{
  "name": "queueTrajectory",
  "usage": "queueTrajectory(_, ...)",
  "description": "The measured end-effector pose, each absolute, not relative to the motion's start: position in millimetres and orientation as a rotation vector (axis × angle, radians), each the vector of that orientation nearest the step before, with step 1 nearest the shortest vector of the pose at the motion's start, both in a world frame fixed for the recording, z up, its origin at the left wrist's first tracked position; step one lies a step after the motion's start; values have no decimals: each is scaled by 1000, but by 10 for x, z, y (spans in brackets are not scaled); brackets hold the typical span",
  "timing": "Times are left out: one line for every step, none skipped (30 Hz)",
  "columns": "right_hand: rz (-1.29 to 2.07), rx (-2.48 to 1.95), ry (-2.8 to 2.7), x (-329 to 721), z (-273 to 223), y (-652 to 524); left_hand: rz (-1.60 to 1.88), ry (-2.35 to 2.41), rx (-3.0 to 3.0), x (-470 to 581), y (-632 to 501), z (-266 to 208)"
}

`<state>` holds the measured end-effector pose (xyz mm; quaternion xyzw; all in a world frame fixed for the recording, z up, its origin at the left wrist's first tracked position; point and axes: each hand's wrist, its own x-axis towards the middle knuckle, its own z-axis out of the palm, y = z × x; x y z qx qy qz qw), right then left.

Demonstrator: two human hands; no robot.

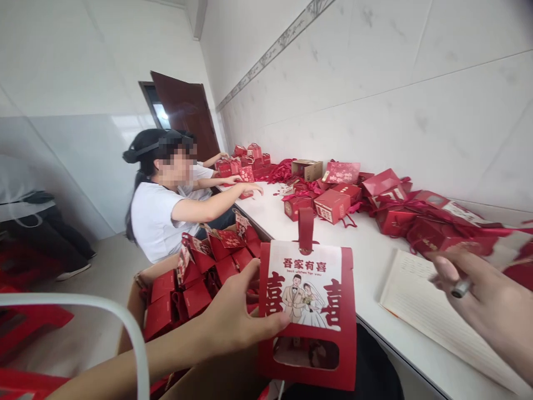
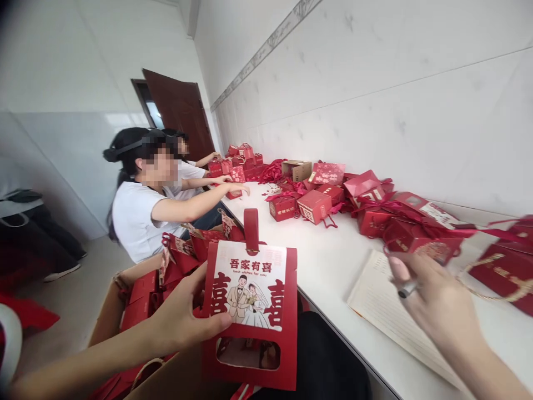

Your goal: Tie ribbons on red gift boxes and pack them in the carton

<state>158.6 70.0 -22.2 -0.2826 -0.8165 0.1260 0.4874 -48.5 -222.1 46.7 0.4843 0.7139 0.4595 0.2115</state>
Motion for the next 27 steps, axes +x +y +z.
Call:
queueTrajectory(376, -600, -1970, 1575, -51, 493, 1266, 1941, 1384, -443, -2146, 441)
queueTrajectory(429, -495, -1939, 1566, 99, 302, 1249, 1902, 1432, -401, -2053, 415)
queueTrajectory(392, -401, -1909, 1562, 224, 138, 1233, 1873, 1489, -363, -1941, 386)
queueTrajectory(369, -381, -1897, 1561, 321, 9, 1221, 1853, 1554, -329, -1811, 353)
queueTrajectory(338, -375, -1892, 1565, 386, -82, 1216, 1838, 1621, -300, -1665, 314)
queueTrajectory(325, -383, -1894, 1574, 421, -135, 1220, 1824, 1685, -276, -1508, 267)
queueTrajectory(334, -400, -1897, 1585, 424, -154, 1232, 1807, 1741, -256, -1345, 212)
queueTrajectory(359, -419, -1901, 1599, 399, -146, 1238, 1778, 1785, -240, -1184, 150)
queueTrajectory(394, -437, -1900, 1614, 349, -118, 1235, 1732, 1814, -229, -1031, 82)
queueTrajectory(431, -464, -1895, 1627, 280, -78, 1214, 1668, 1835, -221, -894, 11)
queueTrajectory(463, -499, -1887, 1639, 199, -34, 1184, 1595, 1845, -216, -775, -58)
queueTrajectory(488, -545, -1867, 1650, 116, 7, 1151, 1520, 1842, -212, -679, -120)
queueTrajectory(511, -596, -1839, 1658, 38, 43, 1121, 1444, 1825, -208, -604, -171)
queueTrajectory(531, -642, -1811, 1664, -26, 69, 1107, 1368, 1792, -201, -547, -207)
queueTrajectory(550, -676, -1789, 1666, -72, 86, 1115, 1293, 1748, -190, -507, -226)
queueTrajectory(563, -694, -1776, 1666, -97, 94, 1146, 1228, 1703, -173, -477, -223)
queueTrajectory(562, -691, -1775, 1662, -103, 94, 1202, 1181, 1668, -151, -454, -200)
queueTrajectory(547, -678, -1780, 1655, -93, 88, 1280, 1156, 1654, -124, -434, -159)
queueTrajectory(517, -659, -1783, 1646, -73, 79, 1377, 1155, 1663, -94, -414, -101)
queueTrajectory(479, -640, -1778, 1633, -47, 68, 1477, 1177, 1696, -64, -391, -34)
queueTrajectory(441, -621, -1770, 1620, -20, 56, 1565, 1213, 1743, -36, -367, 36)
queueTrajectory(414, -606, -1766, 1605, 2, 45, 1623, 1246, 1797, -10, -341, 103)
queueTrajectory(403, -595, -1770, 1591, 17, 34, 1645, 1266, 1848, 11, -315, 160)
queueTrajectory(405, -592, -1781, 1577, 25, 24, 1641, 1275, 1886, 29, -291, 202)
queueTrajectory(414, -597, -1796, 1565, 25, 14, 1631, 1275, 1900, 43, -268, 226)
queueTrajectory(424, -605, -1806, 1554, 18, 4, 1633, 1263, 1886, 53, -249, 232)
queueTrajectory(433, -619, -1807, 1544, 6, -5, 1650, 1243, 1847, 61, -234, 223)
